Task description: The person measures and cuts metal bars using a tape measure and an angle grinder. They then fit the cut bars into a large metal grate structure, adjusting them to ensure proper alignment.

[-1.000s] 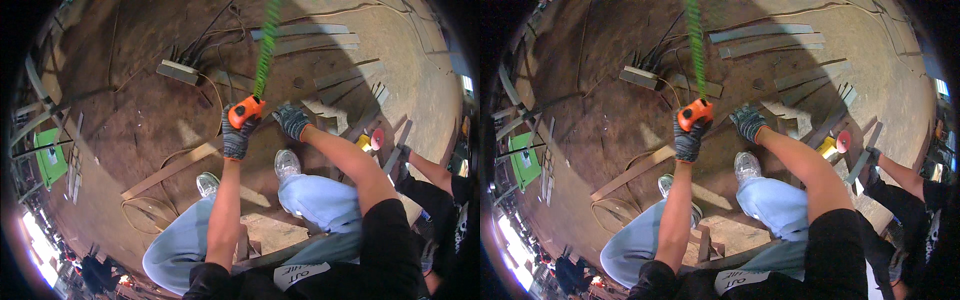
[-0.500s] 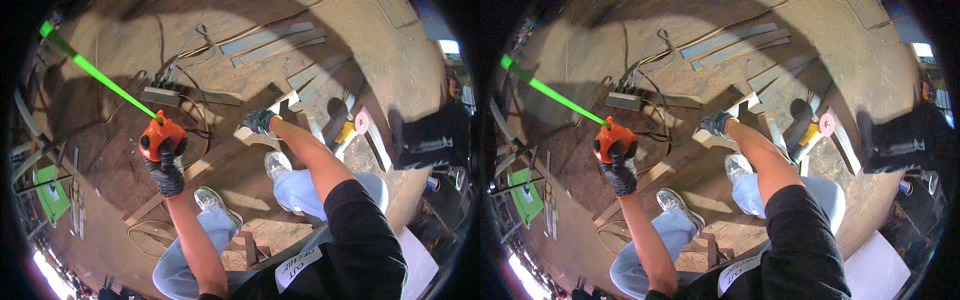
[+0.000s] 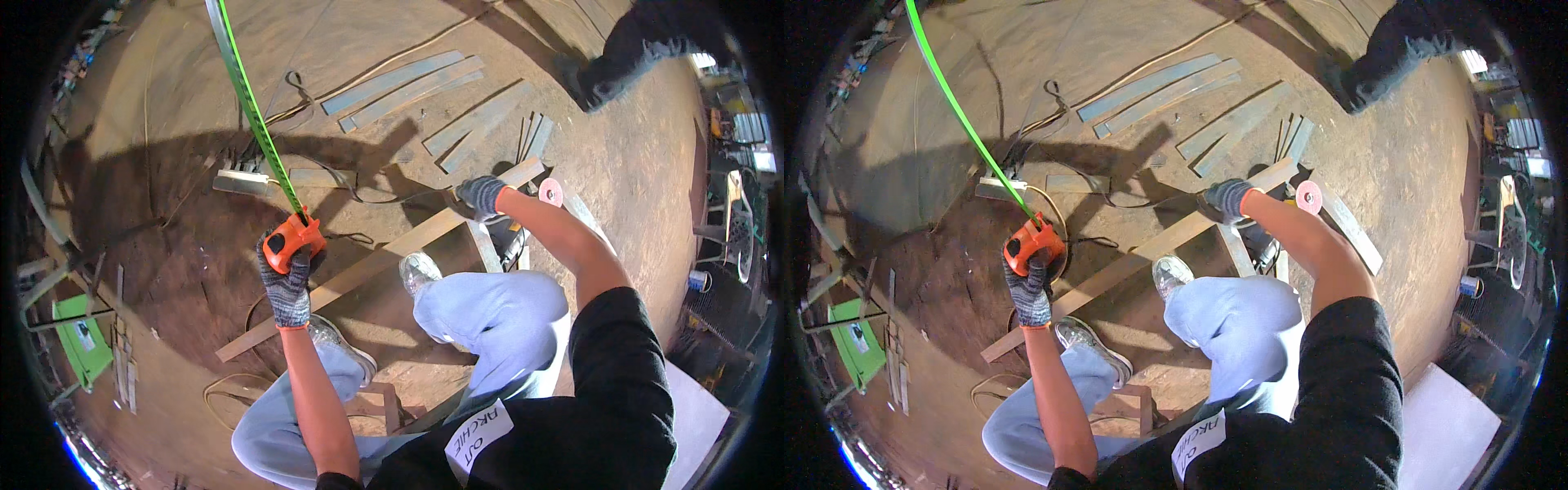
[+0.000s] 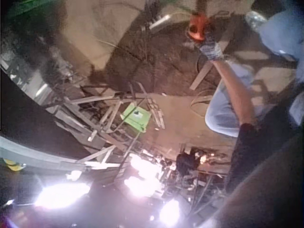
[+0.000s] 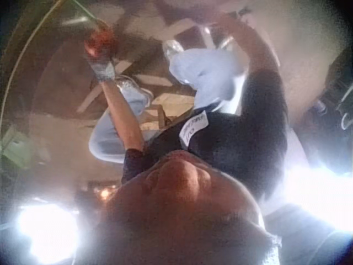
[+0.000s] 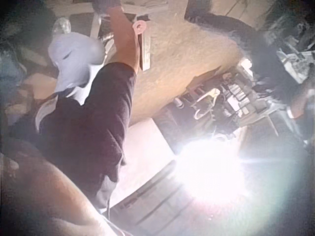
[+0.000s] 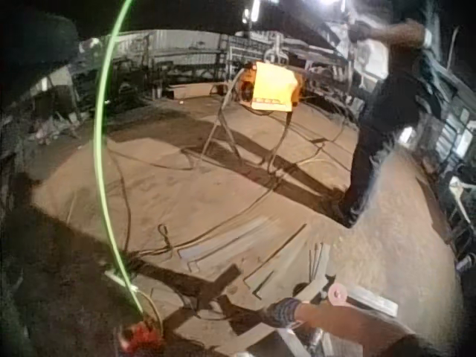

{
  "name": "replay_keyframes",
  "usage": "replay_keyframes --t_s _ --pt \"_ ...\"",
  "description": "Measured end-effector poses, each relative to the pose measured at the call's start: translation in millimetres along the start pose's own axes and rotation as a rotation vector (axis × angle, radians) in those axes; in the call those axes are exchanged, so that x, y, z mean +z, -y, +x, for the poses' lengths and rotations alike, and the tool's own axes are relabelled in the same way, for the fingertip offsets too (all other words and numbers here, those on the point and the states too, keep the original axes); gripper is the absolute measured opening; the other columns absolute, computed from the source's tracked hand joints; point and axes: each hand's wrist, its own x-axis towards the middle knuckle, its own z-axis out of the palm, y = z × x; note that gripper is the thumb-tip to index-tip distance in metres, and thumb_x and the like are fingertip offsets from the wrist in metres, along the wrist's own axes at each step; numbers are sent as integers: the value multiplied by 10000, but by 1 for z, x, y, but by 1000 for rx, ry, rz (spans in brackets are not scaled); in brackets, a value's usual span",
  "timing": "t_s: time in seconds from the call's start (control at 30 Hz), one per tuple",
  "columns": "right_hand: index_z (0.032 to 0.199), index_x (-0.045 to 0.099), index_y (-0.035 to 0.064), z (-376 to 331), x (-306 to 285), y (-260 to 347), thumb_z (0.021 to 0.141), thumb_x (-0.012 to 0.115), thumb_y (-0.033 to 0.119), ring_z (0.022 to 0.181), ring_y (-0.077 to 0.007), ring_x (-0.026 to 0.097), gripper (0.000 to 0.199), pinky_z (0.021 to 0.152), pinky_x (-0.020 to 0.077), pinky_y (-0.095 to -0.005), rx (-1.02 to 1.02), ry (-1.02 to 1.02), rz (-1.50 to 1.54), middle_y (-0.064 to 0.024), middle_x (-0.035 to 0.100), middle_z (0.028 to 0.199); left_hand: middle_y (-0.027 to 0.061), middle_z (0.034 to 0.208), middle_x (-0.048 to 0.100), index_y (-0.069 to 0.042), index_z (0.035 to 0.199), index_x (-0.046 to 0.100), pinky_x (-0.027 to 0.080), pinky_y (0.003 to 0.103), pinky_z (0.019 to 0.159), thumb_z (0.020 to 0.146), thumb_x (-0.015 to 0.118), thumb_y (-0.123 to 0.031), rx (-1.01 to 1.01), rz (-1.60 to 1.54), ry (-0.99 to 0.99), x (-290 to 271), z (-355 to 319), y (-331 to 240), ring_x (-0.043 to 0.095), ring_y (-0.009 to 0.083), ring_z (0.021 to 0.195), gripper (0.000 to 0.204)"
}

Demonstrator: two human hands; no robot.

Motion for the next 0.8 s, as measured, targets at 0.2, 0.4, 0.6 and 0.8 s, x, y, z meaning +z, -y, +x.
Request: replay_keyframes --t_s 0.2,0.4,0.6,0.8 --pt "1276 444 26 -16 56 -46 710 677 399 1106 -337 527 717 954 407 -372 158 -264 186 -235 539 1182 74 1155 534 -107 1245 435 544 392 786 788 714 -298 -127 -10 73 20 -13 19 554 221 1037 568" --pt "1223 501 55 16 33 -15 729 584 564 968 -318 614 715 831 481 -409 584 -108 324 -189 630 1048 58 1148 540 -121 1254 434 556 387 759 793 705 -321 -137 -15 71 26 -26 33 567 218 1005 571" --pt "971 679 83 59 63 -16 753 581 454 960 -316 626 441 801 495 -432 705 -111 547 -124 673 960 66 1147 540 -86 1249 424 532 374 788 788 702 -356 -105 -44 40 13 -28 48 564 208 1000 602" --pt "862 670 18 82 29 -2 719 580 364 921 -363 607 385 785 487 -414 497 -237 519 -215 627 956 80 1137 514 -83 1255 386 561 392 763 775 728 -264 -156 -103 -78 9 -20 58 548 213 1013 616"
